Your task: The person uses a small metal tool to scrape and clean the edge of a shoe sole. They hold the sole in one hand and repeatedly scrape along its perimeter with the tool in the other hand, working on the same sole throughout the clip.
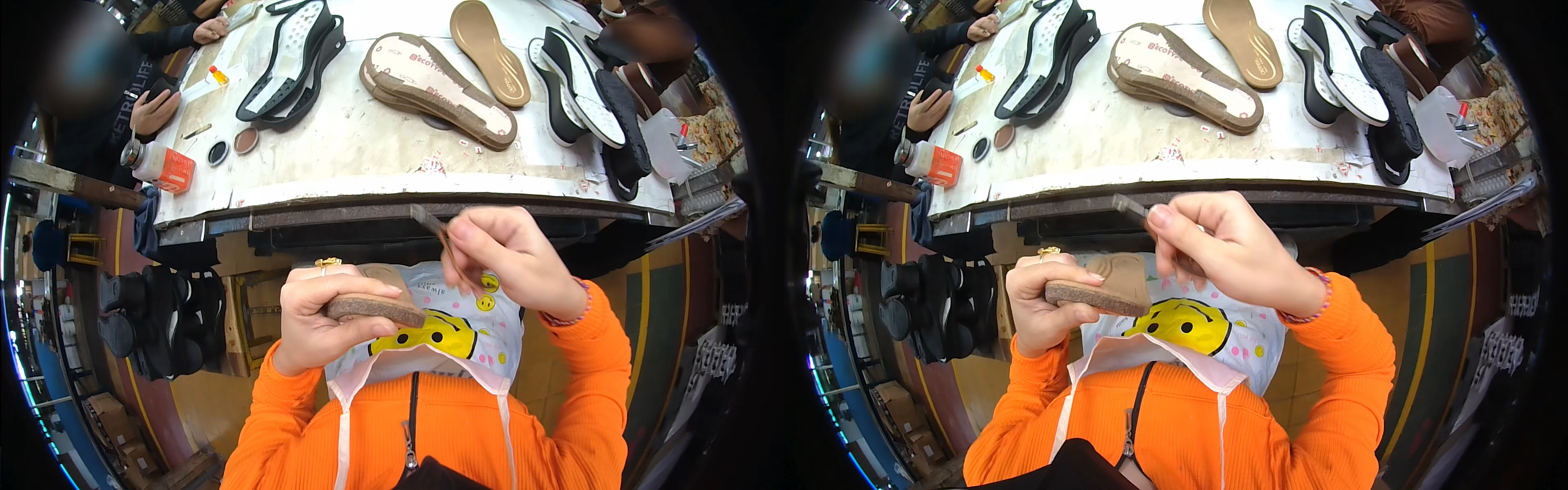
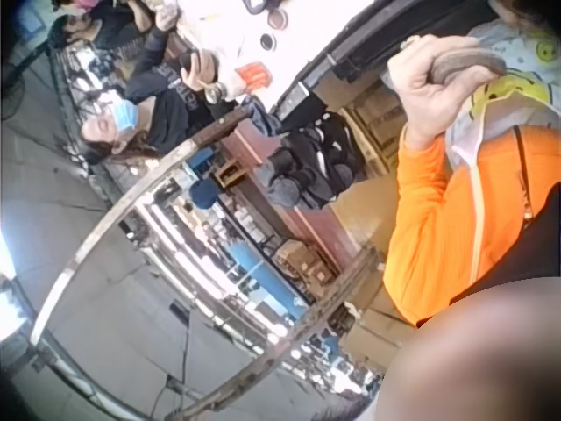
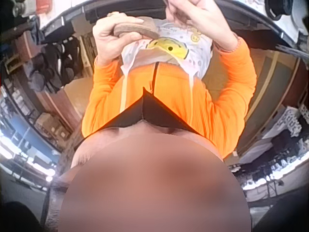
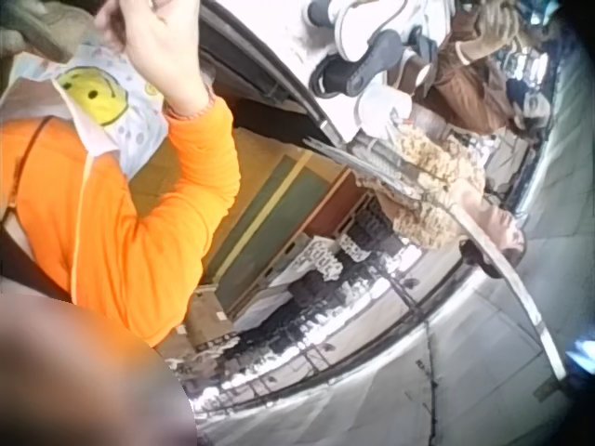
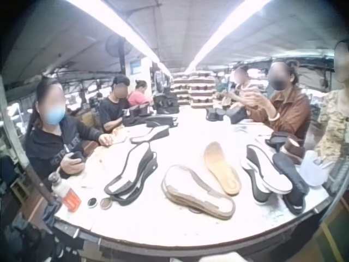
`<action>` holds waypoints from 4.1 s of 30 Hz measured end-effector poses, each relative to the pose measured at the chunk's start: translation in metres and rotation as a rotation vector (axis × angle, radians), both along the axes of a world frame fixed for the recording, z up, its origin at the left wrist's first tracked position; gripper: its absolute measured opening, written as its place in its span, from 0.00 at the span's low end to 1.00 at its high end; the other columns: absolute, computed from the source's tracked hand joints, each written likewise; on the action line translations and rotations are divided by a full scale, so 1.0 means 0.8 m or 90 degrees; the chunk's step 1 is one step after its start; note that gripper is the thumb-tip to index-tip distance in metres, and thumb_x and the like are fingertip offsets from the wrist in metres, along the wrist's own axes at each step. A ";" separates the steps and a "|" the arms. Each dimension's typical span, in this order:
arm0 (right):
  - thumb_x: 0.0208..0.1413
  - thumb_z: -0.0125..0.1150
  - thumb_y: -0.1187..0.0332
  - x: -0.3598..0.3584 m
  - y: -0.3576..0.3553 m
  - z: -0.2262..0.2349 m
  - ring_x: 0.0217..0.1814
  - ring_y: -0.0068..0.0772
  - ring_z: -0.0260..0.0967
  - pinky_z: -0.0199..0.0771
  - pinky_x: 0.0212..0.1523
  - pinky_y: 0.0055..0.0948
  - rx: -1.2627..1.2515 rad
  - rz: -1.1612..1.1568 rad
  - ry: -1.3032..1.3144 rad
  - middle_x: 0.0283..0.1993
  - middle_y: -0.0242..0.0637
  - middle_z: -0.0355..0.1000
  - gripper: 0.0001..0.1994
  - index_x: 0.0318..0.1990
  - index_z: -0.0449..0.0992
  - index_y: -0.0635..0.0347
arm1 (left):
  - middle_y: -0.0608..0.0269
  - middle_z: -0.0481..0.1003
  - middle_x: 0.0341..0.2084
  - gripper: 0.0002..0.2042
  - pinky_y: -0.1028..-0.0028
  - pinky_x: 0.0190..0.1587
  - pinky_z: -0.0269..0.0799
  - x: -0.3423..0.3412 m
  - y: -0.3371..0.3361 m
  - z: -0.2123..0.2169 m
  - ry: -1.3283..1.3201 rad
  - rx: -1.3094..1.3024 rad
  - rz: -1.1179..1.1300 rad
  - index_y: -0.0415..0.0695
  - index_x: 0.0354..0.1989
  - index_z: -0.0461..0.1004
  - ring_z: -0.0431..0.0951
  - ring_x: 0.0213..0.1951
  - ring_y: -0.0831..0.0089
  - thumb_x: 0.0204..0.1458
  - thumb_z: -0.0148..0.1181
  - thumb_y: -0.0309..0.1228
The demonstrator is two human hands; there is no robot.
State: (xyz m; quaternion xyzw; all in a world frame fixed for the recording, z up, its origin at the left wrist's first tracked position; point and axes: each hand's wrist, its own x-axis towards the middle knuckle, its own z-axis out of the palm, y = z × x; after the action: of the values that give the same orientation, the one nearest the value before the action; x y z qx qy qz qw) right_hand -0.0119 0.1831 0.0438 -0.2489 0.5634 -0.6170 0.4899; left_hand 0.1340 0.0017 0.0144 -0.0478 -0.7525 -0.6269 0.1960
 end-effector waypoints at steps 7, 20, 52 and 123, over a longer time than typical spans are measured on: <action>0.65 0.46 0.59 0.016 0.018 0.021 0.18 0.12 0.56 0.60 0.19 0.18 0.020 0.211 -0.016 0.19 0.31 0.71 0.21 0.24 0.72 0.67 | 0.61 0.75 0.18 0.16 0.80 0.22 0.62 -0.001 -0.003 0.009 -0.011 -0.064 -0.039 0.37 0.33 0.80 0.72 0.19 0.77 0.33 0.74 0.26; 0.65 0.46 0.59 0.017 0.008 0.019 0.19 0.13 0.60 0.61 0.20 0.17 0.071 0.245 -0.124 0.21 0.34 0.71 0.20 0.26 0.71 0.66 | 0.63 0.73 0.16 0.17 0.79 0.19 0.59 0.002 -0.003 0.007 0.020 -0.096 -0.053 0.40 0.35 0.81 0.68 0.16 0.78 0.32 0.74 0.25; 0.62 0.51 0.67 0.010 0.001 0.028 0.17 0.16 0.60 0.61 0.18 0.21 -0.050 0.088 0.286 0.17 0.35 0.69 0.16 0.24 0.72 0.67 | 0.56 0.79 0.21 0.11 0.81 0.24 0.69 -0.004 0.005 0.027 -0.027 -0.073 0.026 0.35 0.32 0.80 0.79 0.21 0.75 0.39 0.71 0.25; 0.65 0.46 0.57 0.001 0.001 0.045 0.17 0.16 0.57 0.60 0.19 0.20 0.098 0.294 0.062 0.16 0.29 0.65 0.24 0.24 0.71 0.69 | 0.62 0.75 0.15 0.15 0.83 0.18 0.59 -0.005 0.010 0.021 -0.002 -0.108 -0.001 0.38 0.32 0.81 0.72 0.17 0.82 0.31 0.75 0.23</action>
State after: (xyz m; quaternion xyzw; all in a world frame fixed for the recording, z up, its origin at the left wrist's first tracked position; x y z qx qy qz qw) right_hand -0.0113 0.1840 0.0796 -0.3623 0.5603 -0.4311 0.6074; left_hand 0.1303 0.0098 0.0313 -0.0642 -0.8032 -0.5611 0.1895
